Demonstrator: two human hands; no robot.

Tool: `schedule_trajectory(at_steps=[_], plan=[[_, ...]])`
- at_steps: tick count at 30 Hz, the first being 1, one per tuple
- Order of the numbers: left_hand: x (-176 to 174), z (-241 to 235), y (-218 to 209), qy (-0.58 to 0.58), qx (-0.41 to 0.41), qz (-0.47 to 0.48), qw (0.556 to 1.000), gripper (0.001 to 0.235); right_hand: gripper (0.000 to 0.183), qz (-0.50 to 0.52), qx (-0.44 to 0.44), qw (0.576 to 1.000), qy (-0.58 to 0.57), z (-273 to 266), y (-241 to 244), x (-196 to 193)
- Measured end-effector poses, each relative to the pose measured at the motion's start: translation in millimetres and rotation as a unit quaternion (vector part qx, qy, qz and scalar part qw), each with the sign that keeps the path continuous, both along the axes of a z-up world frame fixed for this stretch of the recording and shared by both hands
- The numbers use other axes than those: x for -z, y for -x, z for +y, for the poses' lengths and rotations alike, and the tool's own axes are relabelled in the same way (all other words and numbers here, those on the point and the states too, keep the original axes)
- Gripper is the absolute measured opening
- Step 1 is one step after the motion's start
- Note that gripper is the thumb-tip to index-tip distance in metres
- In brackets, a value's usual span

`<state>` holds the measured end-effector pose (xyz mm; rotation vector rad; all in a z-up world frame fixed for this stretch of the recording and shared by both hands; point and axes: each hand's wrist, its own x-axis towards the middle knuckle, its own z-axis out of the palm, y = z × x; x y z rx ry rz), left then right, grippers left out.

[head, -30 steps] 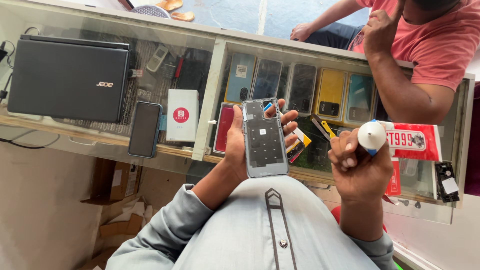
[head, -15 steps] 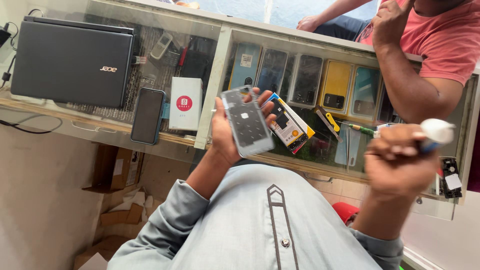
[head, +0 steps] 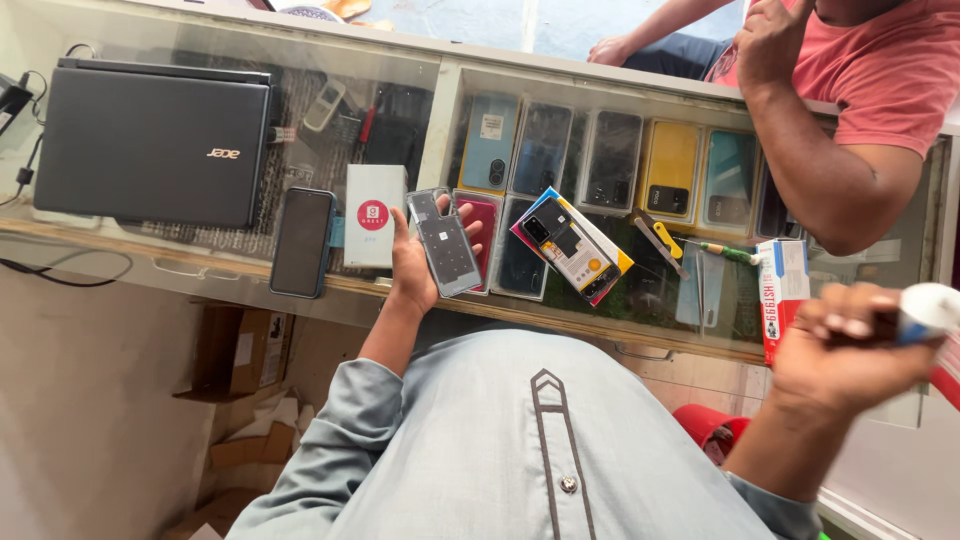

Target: The person applies adhesive to a smartphone back cover, aligns and attaches it to the phone body, then secures the assembly with a rubber band. The person handles the phone, adhesive tube, and rubber band throughout the process.

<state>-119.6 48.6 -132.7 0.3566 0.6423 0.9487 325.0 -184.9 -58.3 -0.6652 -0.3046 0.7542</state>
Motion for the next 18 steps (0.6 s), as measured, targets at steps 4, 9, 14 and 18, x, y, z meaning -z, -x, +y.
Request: schedule_trajectory(at_steps=[4, 9, 14, 18], plan=[[-2, 1, 4, 0.026, 0.019, -0.111, 0.993, 0.1, 0.061, 0.027, -0.053, 0.998, 0.012, 36, 48, -11], [3, 4, 1, 0.0, 0.003, 0.078, 0.997, 0.089, 0.056, -0.026, -0.14, 0.988, 0.062, 69, 103, -27], [13, 7, 7, 0.0, 0.002, 0.138, 0.99, 0.068, 0.056, -0.037, -0.164, 0.983, 0.08, 85, 140, -44], [9, 11, 14, -0.116, 0.004, 0.277, 0.954, 0.074, 0.063, -0.038, -0.149, 0.984, 0.091, 87, 163, -51]])
